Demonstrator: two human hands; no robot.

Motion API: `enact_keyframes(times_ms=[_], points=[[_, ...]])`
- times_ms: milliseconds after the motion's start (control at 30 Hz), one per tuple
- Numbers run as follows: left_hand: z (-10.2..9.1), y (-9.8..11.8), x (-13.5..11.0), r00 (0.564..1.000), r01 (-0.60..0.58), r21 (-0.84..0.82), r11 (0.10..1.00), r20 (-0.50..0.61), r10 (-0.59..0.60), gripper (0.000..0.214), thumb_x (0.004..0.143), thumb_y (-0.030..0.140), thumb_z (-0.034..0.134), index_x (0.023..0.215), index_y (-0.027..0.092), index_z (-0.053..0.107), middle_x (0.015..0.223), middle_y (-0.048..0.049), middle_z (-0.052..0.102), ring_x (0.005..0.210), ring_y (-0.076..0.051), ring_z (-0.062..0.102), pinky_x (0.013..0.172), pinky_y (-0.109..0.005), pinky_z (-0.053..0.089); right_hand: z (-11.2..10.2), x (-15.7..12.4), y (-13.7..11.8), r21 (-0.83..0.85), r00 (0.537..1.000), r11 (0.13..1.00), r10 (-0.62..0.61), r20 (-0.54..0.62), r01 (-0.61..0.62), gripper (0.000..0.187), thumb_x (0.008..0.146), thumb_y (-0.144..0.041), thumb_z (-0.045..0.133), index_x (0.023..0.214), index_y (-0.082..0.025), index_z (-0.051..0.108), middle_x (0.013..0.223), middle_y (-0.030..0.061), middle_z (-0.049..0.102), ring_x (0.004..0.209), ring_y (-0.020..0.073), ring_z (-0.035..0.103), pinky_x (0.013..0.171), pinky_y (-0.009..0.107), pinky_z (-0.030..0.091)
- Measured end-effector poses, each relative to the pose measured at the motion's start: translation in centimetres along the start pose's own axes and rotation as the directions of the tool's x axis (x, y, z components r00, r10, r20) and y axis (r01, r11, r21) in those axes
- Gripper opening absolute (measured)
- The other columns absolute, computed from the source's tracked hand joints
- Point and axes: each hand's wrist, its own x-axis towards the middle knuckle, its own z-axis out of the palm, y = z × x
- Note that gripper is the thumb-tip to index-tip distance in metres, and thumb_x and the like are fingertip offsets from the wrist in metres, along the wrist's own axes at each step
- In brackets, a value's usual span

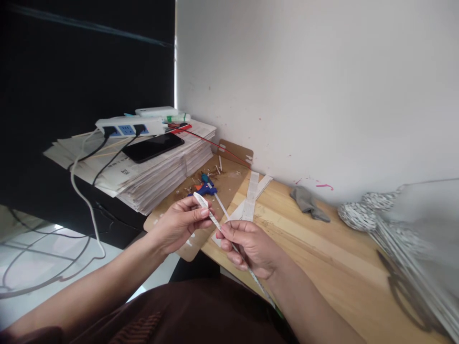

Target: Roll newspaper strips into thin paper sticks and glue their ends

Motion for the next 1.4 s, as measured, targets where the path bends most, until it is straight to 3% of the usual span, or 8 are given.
enact_keyframes(times_ms=[133, 333, 567, 767, 867, 967, 1067, 1400], points=[[0.4, -0.5, 0.3, 1.000, -0.014, 0.041, 0.999, -0.002, 0.015, 0.021, 0.064, 0.017, 0.082, 0.079, 0.012, 0.067, 0.073, -0.0002, 0.068, 0.065, -0.008, 0.064, 0.064, -0.020, 0.057, 0.3, -0.7, 0.3, -0.209, 0.987, 0.974, -0.115, -0.110, 0.090, 0.030, 0.085, -0.048, 0.059, 0.084, -0.018, 0.055, 0.065, -0.0050, 0.049, 0.039, 0.0032, 0.040, 0.033, 0.017, 0.029], [1.2, -1.3, 0.9, 1.000, -0.005, 0.045, 0.999, -0.010, 0.005, 0.021, 0.064, 0.018, 0.082, 0.076, 0.012, 0.066, 0.074, -0.0008, 0.068, 0.066, -0.009, 0.065, 0.064, -0.020, 0.056, 1.2, -2.2, 0.7, -0.757, 0.777, 0.616, -0.579, -0.246, 0.219, 0.022, 0.090, -0.040, 0.054, 0.084, -0.020, 0.061, 0.065, -0.0018, 0.056, 0.056, 0.0081, 0.052, 0.051, 0.020, 0.042], [2.4, -1.8, 1.3, 1.000, 0.017, 0.072, 0.997, 0.011, -0.018, 0.020, 0.064, 0.018, 0.081, 0.073, 0.011, 0.064, 0.077, -0.0014, 0.067, 0.067, -0.010, 0.065, 0.063, -0.020, 0.056, -1.3, -2.2, 1.2, -0.274, 0.955, 0.947, -0.223, -0.195, 0.165, 0.031, 0.088, -0.048, 0.054, 0.086, -0.017, 0.059, 0.066, -0.0036, 0.052, 0.040, 0.0050, 0.046, 0.034, 0.017, 0.035], [3.0, -2.2, 1.4, 0.999, 0.038, 0.077, 0.996, 0.020, -0.039, 0.019, 0.063, 0.018, 0.082, 0.073, 0.012, 0.066, 0.075, 0.0001, 0.067, 0.064, -0.008, 0.064, 0.061, -0.020, 0.056, -2.0, -2.5, 1.5, -0.178, 0.977, 0.975, -0.156, -0.147, 0.130, 0.032, 0.088, -0.049, 0.052, 0.086, -0.018, 0.058, 0.060, -0.0049, 0.048, 0.038, 0.0054, 0.042, 0.034, 0.018, 0.032], [3.2, -2.4, 1.6, 1.000, 0.025, 0.063, 0.998, -0.002, -0.025, 0.018, 0.063, 0.017, 0.082, 0.071, 0.013, 0.066, 0.075, 0.0004, 0.068, 0.063, -0.008, 0.064, 0.062, -0.019, 0.056, -1.7, -2.9, 2.4, -0.616, 0.827, 0.760, -0.472, -0.305, 0.207, 0.025, 0.086, -0.044, 0.058, 0.093, -0.020, 0.060, 0.069, 0.0001, 0.059, 0.054, 0.0113, 0.054, 0.051, 0.025, 0.044], [3.3, -2.6, 1.8, 1.000, 0.021, 0.062, 0.998, -0.011, -0.020, 0.017, 0.064, 0.017, 0.081, 0.072, 0.013, 0.067, 0.074, 0.0003, 0.068, 0.063, -0.008, 0.065, 0.062, -0.019, 0.056, -1.6, -3.2, 3.2, -0.915, 0.632, 0.366, -0.753, -0.184, 0.170, 0.016, 0.089, -0.032, 0.056, 0.100, -0.022, 0.062, 0.089, 0.0051, 0.068, 0.075, 0.0163, 0.062, 0.071, 0.030, 0.046], [3.4, -2.8, 2.0, 0.999, 0.031, 0.072, 0.997, -0.012, -0.030, 0.016, 0.064, 0.018, 0.081, 0.074, 0.014, 0.069, 0.073, 0.0005, 0.068, 0.063, -0.008, 0.065, 0.062, -0.019, 0.057, -1.7, -3.5, 3.5, -0.965, 0.600, 0.212, -0.796, -0.080, 0.153, 0.015, 0.093, -0.026, 0.051, 0.103, -0.021, 0.061, 0.097, 0.0058, 0.069, 0.085, 0.0171, 0.064, 0.076, 0.029, 0.045], [3.1, -3.2, 2.1, 0.997, 0.070, 0.131, 0.989, 0.034, -0.075, 0.020, 0.063, 0.021, 0.083, 0.078, 0.013, 0.072, 0.077, -0.0014, 0.068, 0.068, -0.011, 0.066, 0.064, -0.021, 0.057, -2.0, -4.3, 2.6, -0.703, 0.812, 0.694, -0.496, -0.308, 0.158, 0.028, 0.093, -0.043, 0.047, 0.086, -0.020, 0.062, 0.065, -0.0008, 0.056, 0.053, 0.0104, 0.051, 0.051, 0.024, 0.039]])
